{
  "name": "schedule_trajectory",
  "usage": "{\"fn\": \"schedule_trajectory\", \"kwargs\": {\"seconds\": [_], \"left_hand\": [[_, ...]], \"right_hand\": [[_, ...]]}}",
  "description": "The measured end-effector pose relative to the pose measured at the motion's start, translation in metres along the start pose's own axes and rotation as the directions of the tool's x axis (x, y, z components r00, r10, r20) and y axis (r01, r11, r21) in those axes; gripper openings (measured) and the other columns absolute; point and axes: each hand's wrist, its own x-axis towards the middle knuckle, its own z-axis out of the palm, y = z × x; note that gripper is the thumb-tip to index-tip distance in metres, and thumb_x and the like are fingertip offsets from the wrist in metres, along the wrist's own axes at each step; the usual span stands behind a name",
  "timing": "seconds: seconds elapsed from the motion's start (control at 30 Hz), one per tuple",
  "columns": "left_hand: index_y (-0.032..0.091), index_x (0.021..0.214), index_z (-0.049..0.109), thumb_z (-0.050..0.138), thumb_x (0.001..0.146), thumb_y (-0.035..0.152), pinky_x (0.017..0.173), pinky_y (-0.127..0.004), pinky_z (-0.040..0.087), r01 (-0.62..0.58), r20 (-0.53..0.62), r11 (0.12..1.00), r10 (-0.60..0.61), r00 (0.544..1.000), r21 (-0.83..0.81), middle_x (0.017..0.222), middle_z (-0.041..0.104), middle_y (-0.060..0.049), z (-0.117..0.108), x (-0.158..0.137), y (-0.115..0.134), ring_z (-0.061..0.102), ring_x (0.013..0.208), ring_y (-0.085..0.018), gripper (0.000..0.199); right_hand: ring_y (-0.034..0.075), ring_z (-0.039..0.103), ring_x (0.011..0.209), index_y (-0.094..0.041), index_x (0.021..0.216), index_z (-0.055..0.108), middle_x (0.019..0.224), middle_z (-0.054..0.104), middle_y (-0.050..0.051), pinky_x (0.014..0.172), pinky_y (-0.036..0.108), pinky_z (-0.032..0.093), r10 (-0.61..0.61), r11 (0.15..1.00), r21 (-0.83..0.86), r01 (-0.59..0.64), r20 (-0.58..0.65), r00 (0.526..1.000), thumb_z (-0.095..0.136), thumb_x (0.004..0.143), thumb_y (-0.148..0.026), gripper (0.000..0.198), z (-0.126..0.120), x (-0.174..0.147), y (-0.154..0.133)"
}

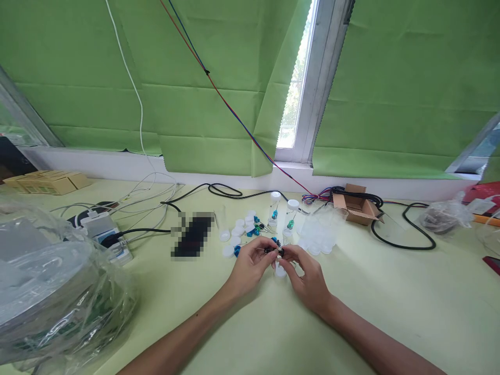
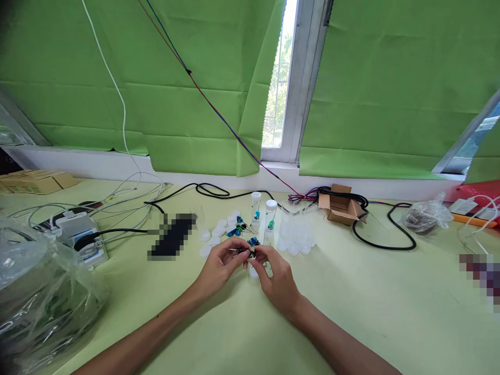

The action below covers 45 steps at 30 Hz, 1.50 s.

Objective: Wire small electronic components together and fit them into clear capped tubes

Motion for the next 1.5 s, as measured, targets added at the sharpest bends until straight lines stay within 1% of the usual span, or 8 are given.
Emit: {"fn": "schedule_trajectory", "kwargs": {"seconds": [0.33, 0.63, 0.83, 1.03, 1.1, 1.2, 1.27, 1.5], "left_hand": [[0.017, 0.094, 0.068, 0.069, 0.082, 0.028, 0.066, -0.026, 0.049, 0.016, -0.005, 1.0, -0.016, 1.0, 0.002, 0.091, 0.064, -0.005, -0.0008, -0.0011, -0.0004, 0.059, 0.072, -0.013, 0.016], [0.017, 0.094, 0.071, 0.07, 0.081, 0.029, 0.072, -0.031, 0.053, -0.005, 0.016, 0.999, 0.006, 1.0, -0.048, 0.095, 0.063, -0.006, 0.001, -0.0019, -0.0009, 0.06, 0.073, -0.015, 0.017], [0.018, 0.092, 0.072, 0.071, 0.08, 0.03, 0.07, -0.03, 0.053, -0.01, 0.018, 0.999, 0.011, 1.0, -0.042, 0.093, 0.062, -0.005, 0.0031, -0.0024, -0.0017, 0.06, 0.07, -0.014, 0.017], [0.018, 0.09, 0.072, 0.073, 0.078, 0.032, 0.069, -0.03, 0.052, 0.027, 0.004, 0.998, -0.027, 1.0, -0.05, 0.089, 0.064, -0.005, 0.0036, -0.0018, -0.003, 0.061, 0.067, -0.014, 0.019], [0.017, 0.091, 0.072, 0.074, 0.077, 0.033, 0.07, -0.031, 0.052, 0.043, -0.003, 0.997, -0.043, 0.999, -0.07, 0.086, 0.066, -0.005, 0.0027, -0.0005, -0.0033, 0.061, 0.068, -0.015, 0.021], [0.017, 0.091, 0.072, 0.074, 0.077, 0.033, 0.071, -0.031, 0.052, 0.054, -0.023, 0.994, -0.057, 0.998, -0.094, 0.082, 0.068, -0.004, 0.0013, 0.001, -0.002, 0.062, 0.067, -0.015, 0.021], [0.018, 0.091, 0.072, 0.074, 0.077, 0.032, 0.073, -0.031, 0.052, 0.06, -0.032, 0.993, -0.063, 0.997, -0.099, 0.081, 0.068, -0.004, 0.0006, 0.0014, -0.0004, 0.062, 0.068, -0.015, 0.02], [0.017, 0.089, 0.072, 0.068, 0.082, 0.037, 0.074, -0.032, 0.053, 0.066, -0.036, 0.992, -0.07, 0.997, -0.112, 0.089, 0.068, -0.005, 0.0012, 0.0013, -0.0011, 0.062, 0.066, -0.014, 0.021]], "right_hand": [[0.016, 0.065, 0.073, -0.02, 0.11, 0.057, 0.086, 0.067, 0.004, 0.069, 0.03, 0.054, 0.048, 0.998, 0.035, -0.048, 0.004, 0.999, 0.05, 0.096, -0.02, 0.016, 0.001, -0.0019, 0.0081], [0.017, 0.063, 0.074, -0.019, 0.099, 0.06, 0.084, 0.067, 0.004, 0.065, 0.028, 0.049, 0.016, 0.997, -0.075, -0.018, -0.022, 1.0, 0.049, 0.097, -0.024, 0.012, -0.002, 0.0007, 0.0034], [0.015, 0.058, 0.064, -0.019, 0.084, 0.06, 0.072, 0.063, 0.002, 0.059, 0.026, 0.044, 0.012, 0.992, -0.128, -0.013, -0.012, 1.0, 0.043, 0.099, -0.026, 0.023, -0.0032, 0.0017, 0.0019], [0.013, 0.05, 0.054, -0.02, 0.066, 0.051, 0.059, 0.053, -0.001, 0.053, 0.025, 0.039, 0.004, 0.985, -0.172, -0.006, -0.012, 1.0, 0.037, 0.101, -0.026, 0.038, -0.0026, 0.0037, 0.0011], [0.014, 0.053, 0.057, -0.02, 0.069, 0.054, 0.062, 0.056, 0.0, 0.056, 0.026, 0.041, 0.011, 0.988, -0.154, -0.011, -0.002, 1.0, 0.038, 0.1, -0.026, 0.036, -0.0026, 0.0036, 0.0007], [0.016, 0.058, 0.065, -0.019, 0.092, 0.061, 0.072, 0.063, 0.002, 0.062, 0.027, 0.046, 0.025, 0.993, -0.117, -0.026, -0.012, 1.0, 0.048, 0.097, -0.027, 0.016, -0.0026, 0.0025, 0.0007], [0.016, 0.059, 0.068, -0.019, 0.106, 0.058, 0.077, 0.065, 0.002, 0.063, 0.028, 0.049, 0.026, 0.995, -0.095, -0.028, -0.021, 0.999, 0.054, 0.094, -0.027, 0.015, -0.0023, 0.0018, 0.0013], [0.017, 0.062, 0.07, -0.02, 0.104, 0.058, 0.08, 0.065, 0.003, 0.064, 0.029, 0.051, -0.016, 0.996, -0.086, 0.015, -0.009, 1.0, 0.052, 0.095, -0.023, 0.012, -0.0014, 0.0015, 0.0032]]}}
